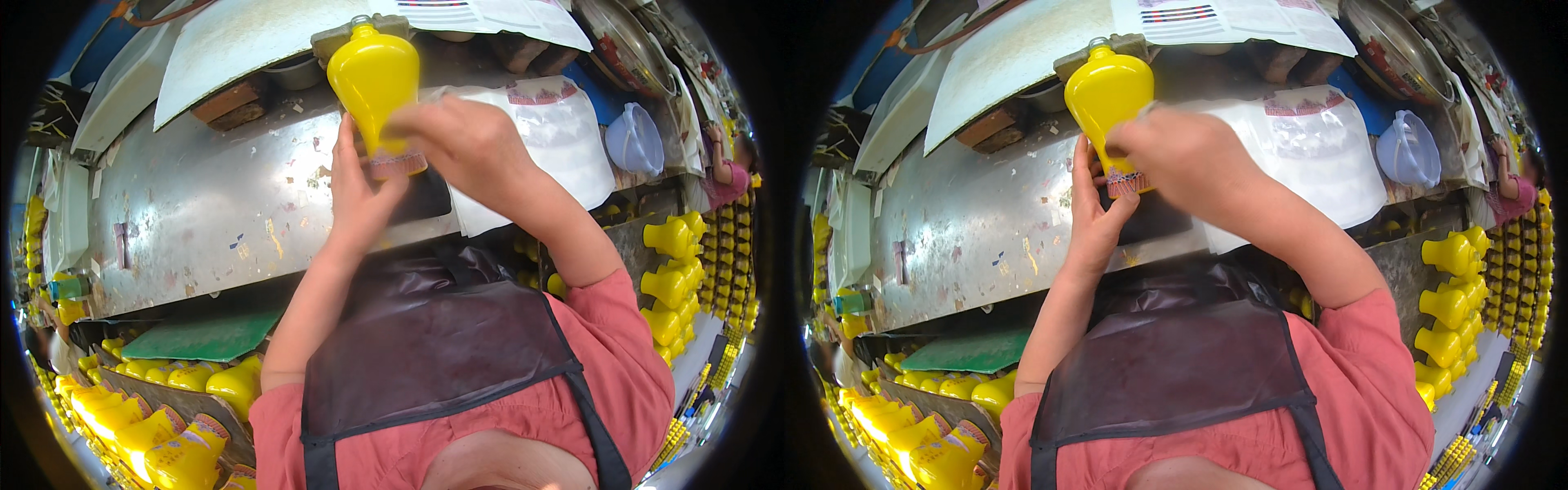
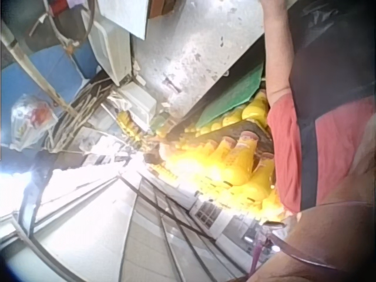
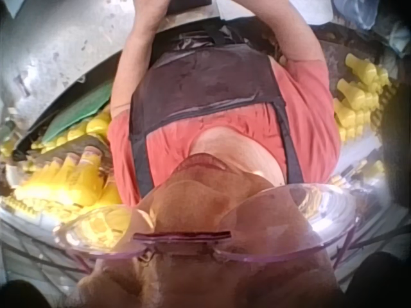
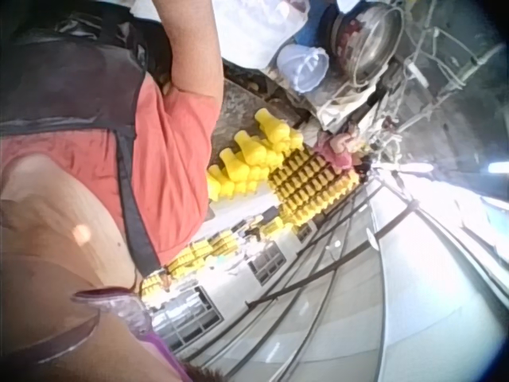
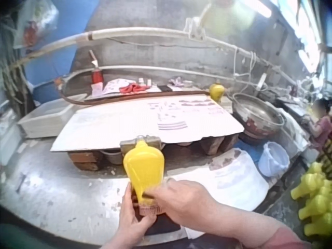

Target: The person applies a label to a yellow plastic bottle, smooths it around the body, and peels off the backing. The person then places the labeled bottle on a tray with other similar bottles and repeats the process with another bottle.

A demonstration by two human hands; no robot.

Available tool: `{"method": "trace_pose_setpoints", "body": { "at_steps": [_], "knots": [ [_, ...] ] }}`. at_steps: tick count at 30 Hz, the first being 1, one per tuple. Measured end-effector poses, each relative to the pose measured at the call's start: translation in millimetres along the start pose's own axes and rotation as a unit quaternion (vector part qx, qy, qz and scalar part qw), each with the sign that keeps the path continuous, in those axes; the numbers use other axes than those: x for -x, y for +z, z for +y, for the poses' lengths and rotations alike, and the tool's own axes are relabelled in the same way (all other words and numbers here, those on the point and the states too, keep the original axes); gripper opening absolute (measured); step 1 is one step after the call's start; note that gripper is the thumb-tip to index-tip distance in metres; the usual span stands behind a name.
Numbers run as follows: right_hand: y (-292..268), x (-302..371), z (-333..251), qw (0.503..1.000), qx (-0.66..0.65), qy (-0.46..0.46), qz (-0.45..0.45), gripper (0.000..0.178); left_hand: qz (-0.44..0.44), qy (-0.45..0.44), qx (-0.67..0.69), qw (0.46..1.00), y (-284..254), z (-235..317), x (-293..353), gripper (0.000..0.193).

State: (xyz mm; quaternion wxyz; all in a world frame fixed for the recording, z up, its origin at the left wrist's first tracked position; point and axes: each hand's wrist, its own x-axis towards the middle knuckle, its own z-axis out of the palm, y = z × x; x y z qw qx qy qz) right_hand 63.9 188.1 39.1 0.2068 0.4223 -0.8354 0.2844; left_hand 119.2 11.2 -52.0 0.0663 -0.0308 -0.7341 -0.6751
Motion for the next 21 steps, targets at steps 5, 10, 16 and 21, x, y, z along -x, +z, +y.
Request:
{"method": "trace_pose_setpoints", "body": {
  "at_steps": [5, 10, 16, 21],
  "knots": [
    [-0.6, -8.7, -8.6, 0.992, 0.09, -0.046, -0.07, 0.029, 0.037, 0.04, -0.096, 0.994, 3.5, -4.8, 1.3, 0.099],
    [-6.2, -1.9, -4.1, 0.996, 0.062, -0.041, -0.05, 0.032, 0.015, 0.005, -0.014, 1.0, -2.8, -9.6, 4.1, 0.093],
    [-5.7, 20.0, 3.6, 0.998, 0.047, 0.009, 0.036, 0.032, 0.027, 0.027, -0.005, 0.999, -0.4, -7.8, 2.8, 0.086],
    [1.8, 33.1, 16.0, 0.991, 0.065, 0.105, 0.043, 0.036, 0.01, -0.005, 0.002, 1.0, 0.7, -2.5, 5.0, 0.089]
  ]
}}
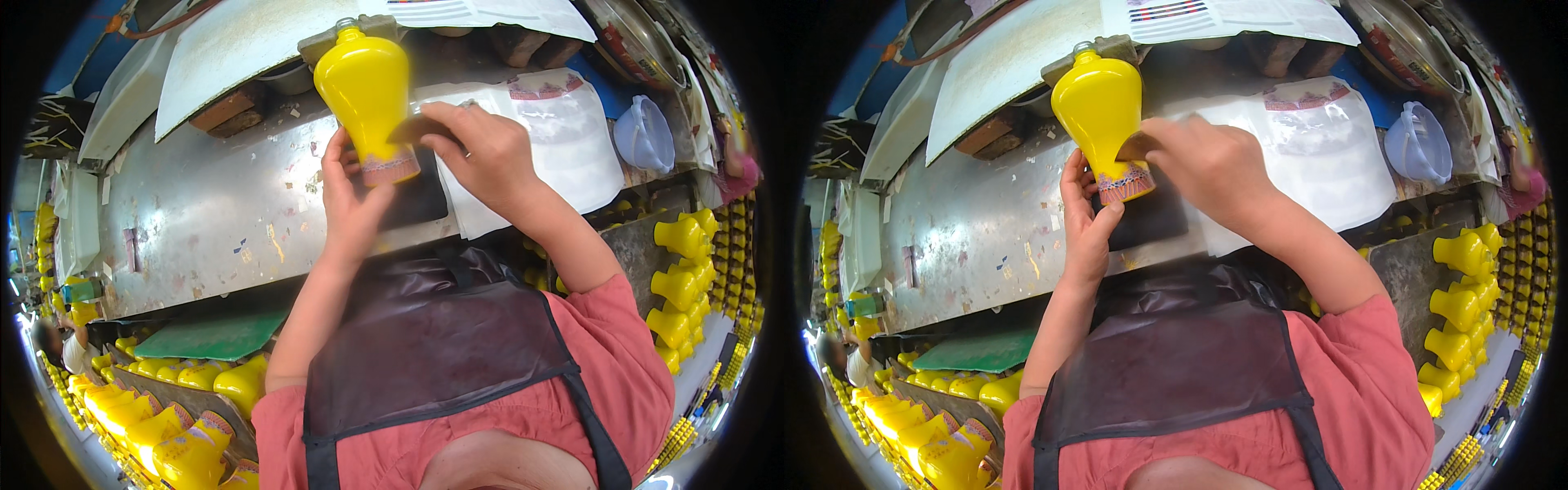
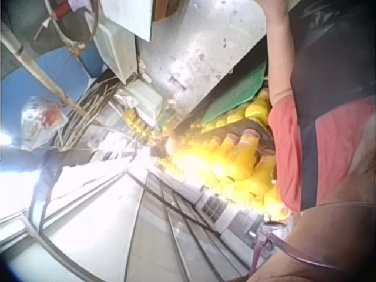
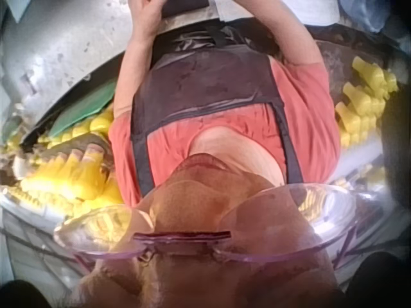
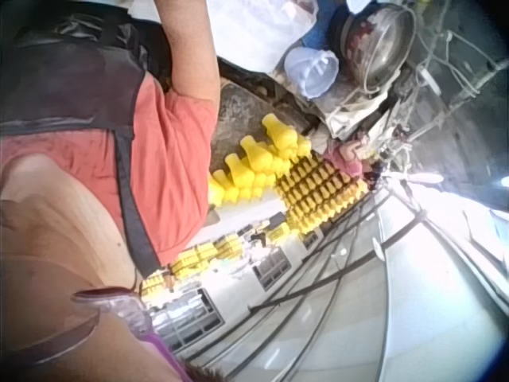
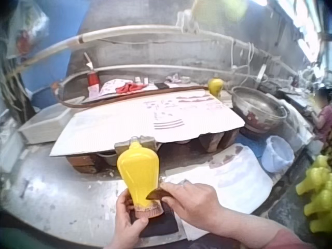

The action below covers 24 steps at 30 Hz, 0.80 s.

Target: The person applies a label to a yellow plastic bottle, smooths it around the body, and peels off the backing. The person then places the labeled bottle on a tray with other similar bottles and repeats the process with another bottle.

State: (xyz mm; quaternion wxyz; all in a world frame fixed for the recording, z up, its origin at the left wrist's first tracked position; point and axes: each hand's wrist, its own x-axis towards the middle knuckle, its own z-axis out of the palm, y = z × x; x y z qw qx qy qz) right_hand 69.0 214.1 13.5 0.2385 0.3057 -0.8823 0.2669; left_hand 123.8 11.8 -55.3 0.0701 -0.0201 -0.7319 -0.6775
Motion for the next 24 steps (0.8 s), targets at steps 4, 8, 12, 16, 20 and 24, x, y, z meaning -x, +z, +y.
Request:
{"method": "trace_pose_setpoints", "body": {
  "at_steps": [4, 8, 12, 16, 20, 24],
  "knots": [
    [6.3, 6.6, 4.8, 0.98, -0.195, -0.037, -0.01, 0.036, 0.0, -0.003, 0.015, 1.0, 1.2, 1.5, 1.4, 0.089],
    [19.4, 1.9, 15.6, 0.992, -0.123, -0.005, 0.013, 0.036, 0.01, -0.017, 0.009, 1.0, 4.9, 4.0, 0.8, 0.091],
    [24.8, 3.6, 22.7, 0.979, -0.201, 0.029, 0.025, 0.035, 0.032, -0.034, 0.015, 0.999, 10.1, 8.3, 0.4, 0.093],
    [33.6, 8.1, 20.1, 0.962, -0.274, -0.006, -0.001, 0.039, 0.041, -0.036, 0.068, 0.996, 13.9, 11.5, 0.5, 0.092],
    [45.3, -4.6, 26.4, 0.983, -0.174, -0.012, 0.052, 0.04, 0.04, -0.02, 0.073, 0.996, 14.4, 15.3, 0.1, 0.089],
    [31.6, -12.2, 24.9, 0.979, -0.193, -0.053, 0.034, 0.035, 0.038, -0.049, 0.088, 0.994, 16.3, 17.2, -1.5, 0.093]
  ]
}}
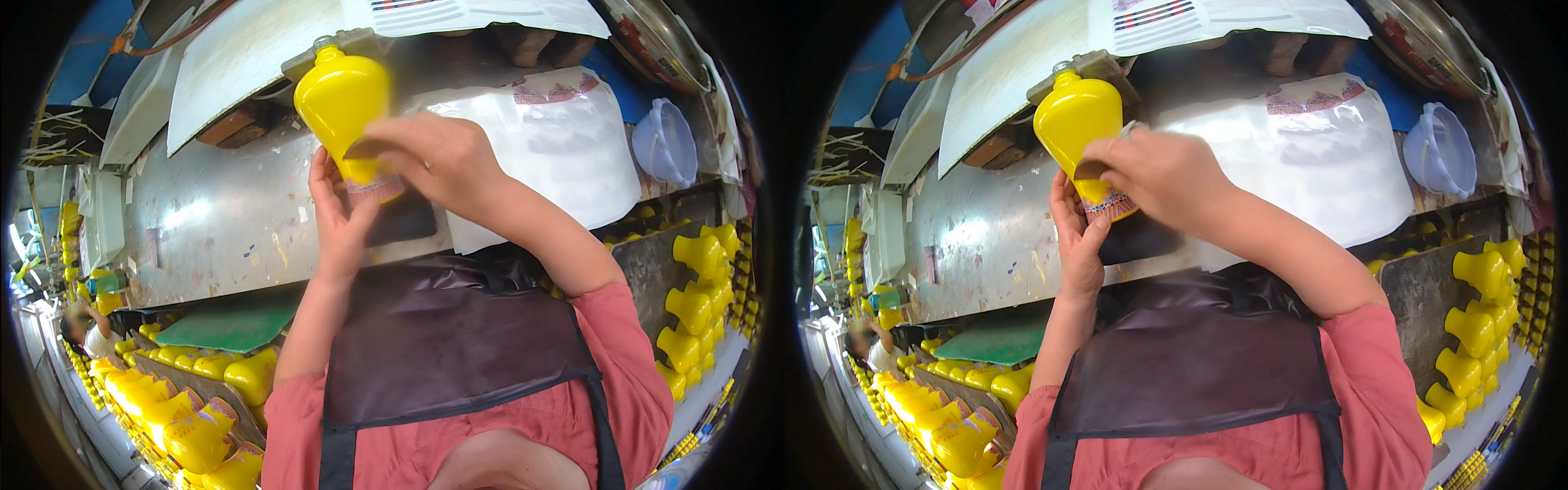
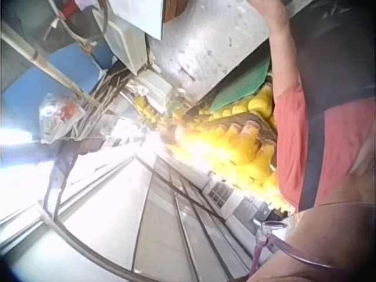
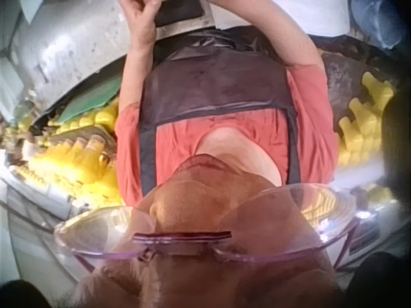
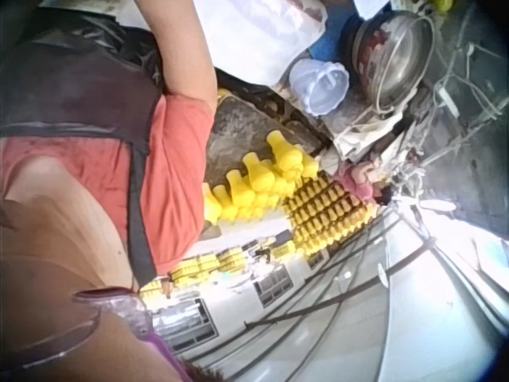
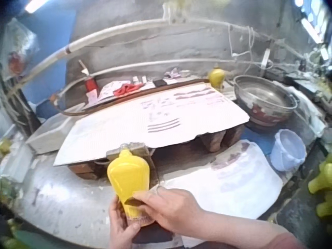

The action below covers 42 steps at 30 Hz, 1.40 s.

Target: The person applies a label to a yellow plastic bottle, smooths it around the body, and peels off the backing. The person then places the labeled bottle on a tray with other similar bottles and repeats the process with another bottle.

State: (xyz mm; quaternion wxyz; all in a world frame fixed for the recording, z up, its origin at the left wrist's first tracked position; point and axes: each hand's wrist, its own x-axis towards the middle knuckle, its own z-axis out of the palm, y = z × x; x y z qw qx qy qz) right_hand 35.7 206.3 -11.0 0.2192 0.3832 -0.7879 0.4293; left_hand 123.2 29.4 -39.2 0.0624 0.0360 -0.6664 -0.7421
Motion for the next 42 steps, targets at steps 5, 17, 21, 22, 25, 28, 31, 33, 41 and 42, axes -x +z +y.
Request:
{"method": "trace_pose_setpoints", "body": {
  "at_steps": [5, 17, 21, 22, 25, 28, 31, 33, 41, 42],
  "knots": [
    [-16.3, -14.4, -27.5, 0.988, 0.117, -0.027, -0.101, 0.031, 0.005, 0.043, -0.053, 0.998, -1.3, -5.7, -6.4, 0.092],
    [-6.0, -45.9, -74.0, 0.94, 0.245, -0.121, -0.206, 0.017, 0.027, 0.198, -0.246, 0.948, -15.0, -18.6, -6.4, 0.094],
    [-10.5, -36.7, -79.1, 0.955, 0.22, 0.012, -0.198, 0.017, 0.013, 0.196, -0.277, 0.941, -18.2, -11.2, -3.1, 0.094],
    [-15.1, -35.5, -75.5, 0.951, 0.231, 0.076, -0.189, 0.018, 0.015, 0.221, -0.311, 0.924, -17.6, -8.0, -4.1, 0.093],
    [-9.6, -10.1, -79.9, 0.964, 0.174, 0.152, -0.133, 0.025, 0.047, 0.255, -0.415, 0.872, -8.8, -2.6, -7.4, 0.09],
    [0.6, 17.1, -75.4, 0.951, 0.12, 0.262, -0.113, 0.032, 0.059, 0.27, -0.436, 0.857, -8.1, -3.0, -12.9, 0.088],
    [-3.3, 32.0, -64.7, 0.916, 0.055, 0.392, -0.067, 0.035, 0.048, 0.254, -0.356, 0.898, -16.4, -6.7, -15.4, 0.09],
    [-0.6, 36.9, -65.0, 0.931, -0.028, 0.364, 0.008, 0.034, 0.029, 0.243, -0.333, 0.91, -16.5, -10.3, -13.2, 0.089],
    [6.3, 39.2, -76.3, 0.931, 0.001, 0.363, -0.037, 0.033, 0.028, 0.257, -0.411, 0.874, -19.0, -7.1, -20.3, 0.096],
    [3.6, 39.2, -75.7, 0.905, 0.004, 0.425, -0.029, 0.034, 0.019, 0.243, -0.382, 0.891, -19.4, -7.4, -21.0, 0.094]
  ]
}}
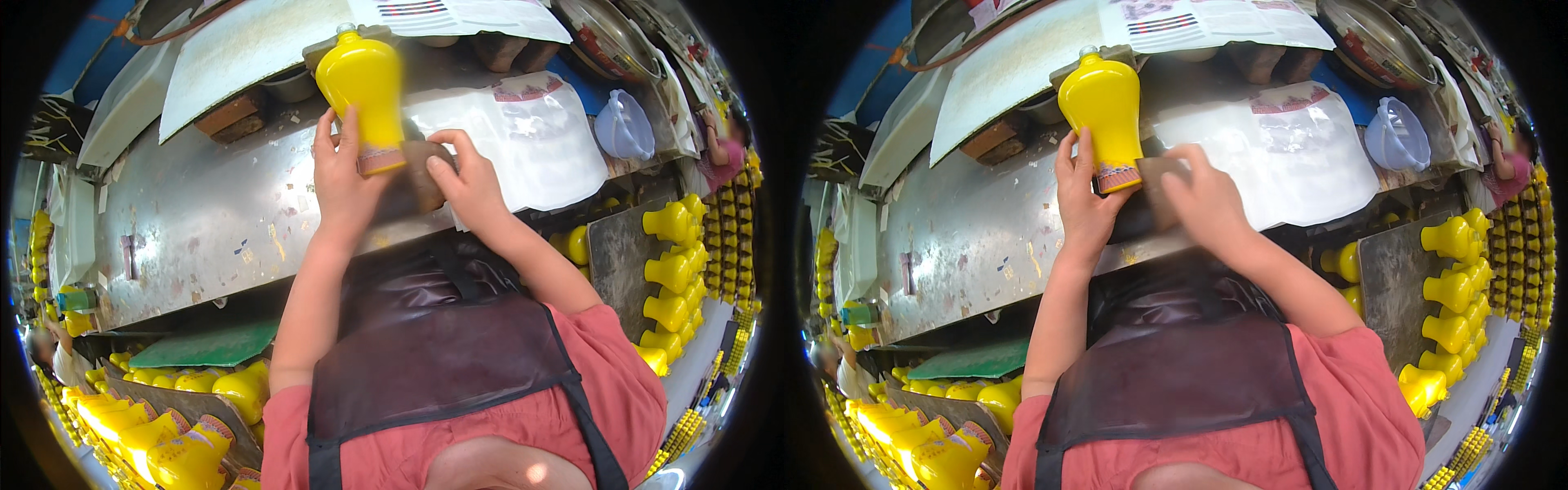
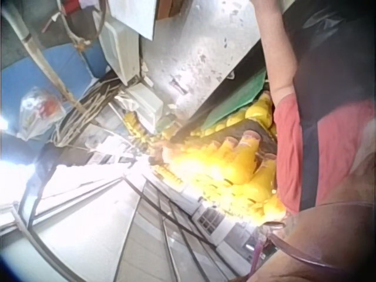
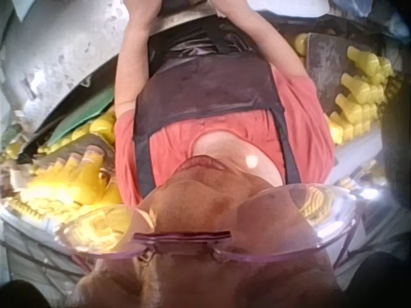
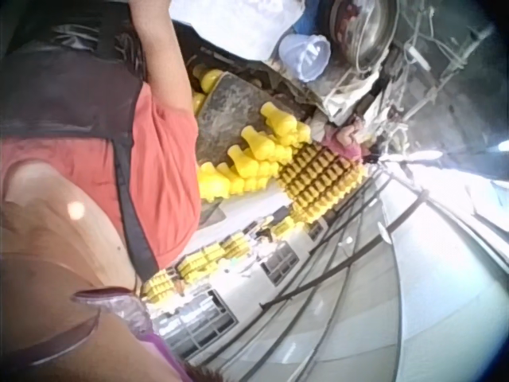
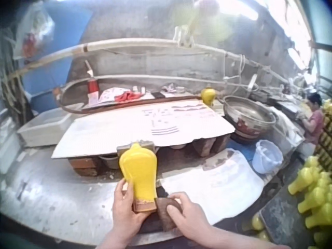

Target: The person applies a label to a yellow plastic bottle, smooths it around the body, and peels off the backing. The person then places the labeled bottle on a tray with other similar bottles and repeats the process with another bottle.

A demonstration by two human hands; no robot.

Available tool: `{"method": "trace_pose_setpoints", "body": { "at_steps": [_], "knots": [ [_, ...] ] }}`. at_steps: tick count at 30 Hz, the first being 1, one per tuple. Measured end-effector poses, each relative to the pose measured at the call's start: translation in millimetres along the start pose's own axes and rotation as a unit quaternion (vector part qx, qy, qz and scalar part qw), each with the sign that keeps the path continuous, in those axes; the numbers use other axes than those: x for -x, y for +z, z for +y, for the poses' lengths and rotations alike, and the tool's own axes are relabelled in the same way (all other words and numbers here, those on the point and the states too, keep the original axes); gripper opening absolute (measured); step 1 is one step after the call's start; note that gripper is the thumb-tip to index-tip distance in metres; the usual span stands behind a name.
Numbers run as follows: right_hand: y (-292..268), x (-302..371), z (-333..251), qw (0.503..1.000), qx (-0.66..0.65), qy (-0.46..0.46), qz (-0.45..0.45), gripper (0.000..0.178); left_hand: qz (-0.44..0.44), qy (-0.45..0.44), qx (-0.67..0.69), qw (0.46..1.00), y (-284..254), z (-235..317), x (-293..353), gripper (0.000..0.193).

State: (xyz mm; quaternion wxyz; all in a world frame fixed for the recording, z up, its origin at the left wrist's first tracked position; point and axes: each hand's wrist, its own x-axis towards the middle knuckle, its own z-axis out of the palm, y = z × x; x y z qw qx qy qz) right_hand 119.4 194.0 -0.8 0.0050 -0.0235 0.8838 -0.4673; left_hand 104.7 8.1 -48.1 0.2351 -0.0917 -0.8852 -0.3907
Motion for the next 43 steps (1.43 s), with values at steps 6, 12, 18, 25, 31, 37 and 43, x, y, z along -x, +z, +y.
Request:
{"method": "trace_pose_setpoints", "body": {
  "at_steps": [6, 12, 18, 25, 31, 37, 43],
  "knots": [
    [2.7, 9.9, -4.1, 0.99, -0.022, -0.135, -0.031, 0.035, 0.032, 0.003, -0.076, 0.997, 7.4, 5.4, 2.1, 0.093],
    [2.0, 5.9, 4.8, 0.997, 0.011, -0.044, -0.057, 0.029, -0.019, -0.024, 0.038, 0.999, -2.1, 1.3, 1.3, 0.092],
    [3.0, 15.9, -8.0, 0.988, 0.042, -0.147, -0.026, 0.029, 0.022, 0.009, -0.064, 0.998, 4.3, 5.0, 2.2, 0.092],
    [-10.2, 4.1, -7.4, 0.999, -0.014, -0.045, -0.025, 0.029, -0.005, -0.008, 0.056, 0.998, -3.3, 1.8, 3.0, 0.084],
    [9.5, 15.3, -8.6, 0.995, 0.002, -0.093, -0.021, 0.03, 0.007, 0.019, -0.084, 0.996, -0.9, 4.1, -0.2, 0.093],
    [-7.0, 3.1, 9.6, 0.996, -0.077, 0.049, -0.023, 0.027, -0.019, -0.02, 0.091, 0.995, -5.9, 2.8, 6.2, 0.092],
    [5.9, 8.3, -14.4, 0.991, 0.04, -0.1, -0.079, 0.037, -0.091, -0.095, -0.006, 0.991, 0.6, 1.6, 2.1, 0.102]
  ]
}}
